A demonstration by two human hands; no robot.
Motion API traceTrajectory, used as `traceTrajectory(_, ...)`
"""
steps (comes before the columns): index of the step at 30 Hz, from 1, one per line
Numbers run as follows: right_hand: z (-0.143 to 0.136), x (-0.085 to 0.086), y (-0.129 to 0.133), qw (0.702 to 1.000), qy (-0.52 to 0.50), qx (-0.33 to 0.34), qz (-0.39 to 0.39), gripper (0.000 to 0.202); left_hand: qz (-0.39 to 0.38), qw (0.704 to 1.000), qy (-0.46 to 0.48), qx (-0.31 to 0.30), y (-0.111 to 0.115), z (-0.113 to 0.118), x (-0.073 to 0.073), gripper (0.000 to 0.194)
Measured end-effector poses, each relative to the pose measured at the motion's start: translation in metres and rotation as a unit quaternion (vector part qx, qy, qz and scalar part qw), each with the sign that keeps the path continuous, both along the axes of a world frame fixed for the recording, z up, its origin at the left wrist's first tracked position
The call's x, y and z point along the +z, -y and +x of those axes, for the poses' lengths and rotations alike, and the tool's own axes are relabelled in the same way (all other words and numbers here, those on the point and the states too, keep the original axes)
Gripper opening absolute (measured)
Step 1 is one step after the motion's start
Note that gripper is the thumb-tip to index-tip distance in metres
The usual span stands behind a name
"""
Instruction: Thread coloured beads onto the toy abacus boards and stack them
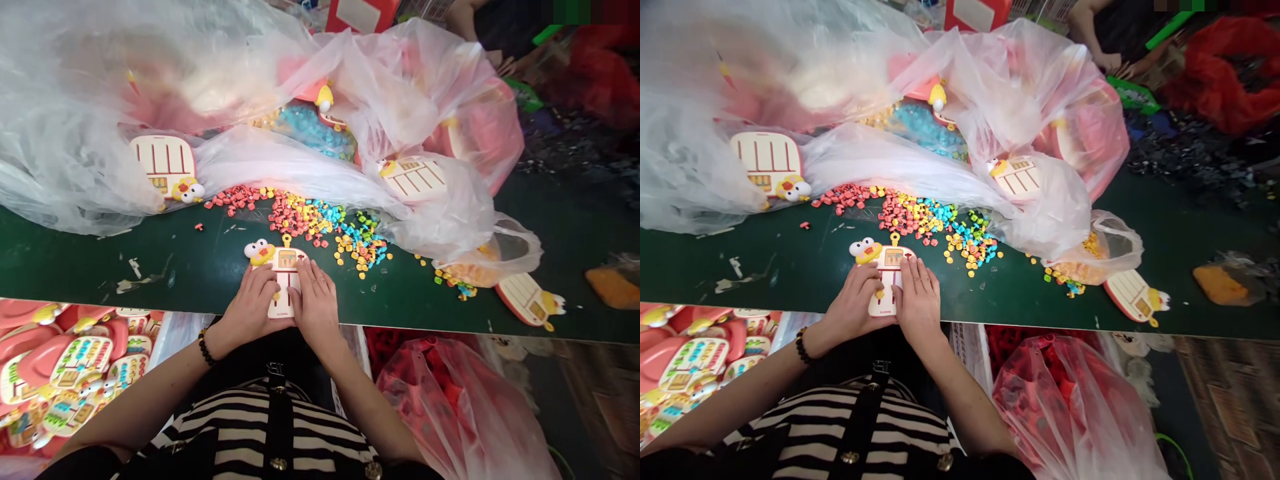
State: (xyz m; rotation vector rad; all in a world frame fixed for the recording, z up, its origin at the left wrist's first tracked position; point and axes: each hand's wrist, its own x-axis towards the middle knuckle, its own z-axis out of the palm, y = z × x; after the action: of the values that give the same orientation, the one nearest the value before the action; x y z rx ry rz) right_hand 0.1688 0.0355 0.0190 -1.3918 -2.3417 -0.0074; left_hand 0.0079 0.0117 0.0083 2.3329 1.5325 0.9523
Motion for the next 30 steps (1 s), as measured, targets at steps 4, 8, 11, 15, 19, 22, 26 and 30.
traceTrajectory(4,0.002,0.001,0.007,0.997,-0.029,0.045,0.049,0.037,0.004,1.000,0.009,-0.001,0.001,-0.001,-0.003,0.055)
traceTrajectory(8,0.032,0.010,-0.030,0.996,-0.032,-0.008,0.086,0.033,0.014,1.000,-0.023,-0.008,0.000,-0.003,-0.002,0.079)
traceTrajectory(11,0.062,0.010,-0.073,0.992,0.006,-0.103,0.070,0.028,-0.006,0.996,-0.083,-0.023,-0.002,-0.003,0.005,0.084)
traceTrajectory(15,0.080,0.008,-0.100,0.996,0.019,-0.081,0.042,0.027,-0.021,0.990,-0.134,-0.029,-0.003,0.000,0.012,0.076)
traceTrajectory(19,0.056,0.013,-0.086,0.991,-0.086,-0.076,0.064,0.026,-0.022,0.992,-0.124,-0.018,-0.003,0.004,0.012,0.072)
traceTrajectory(22,0.022,0.013,-0.071,0.990,-0.136,-0.025,0.030,0.027,-0.019,0.993,-0.119,0.001,-0.004,0.006,0.011,0.076)
traceTrajectory(26,-0.001,0.005,-0.057,0.996,-0.087,0.029,-0.006,0.029,-0.019,0.995,-0.099,0.012,-0.004,0.008,0.010,0.077)
traceTrajectory(30,0.005,0.003,-0.038,0.999,-0.027,0.034,-0.023,0.031,-0.012,0.997,-0.074,0.014,-0.003,0.009,0.007,0.073)
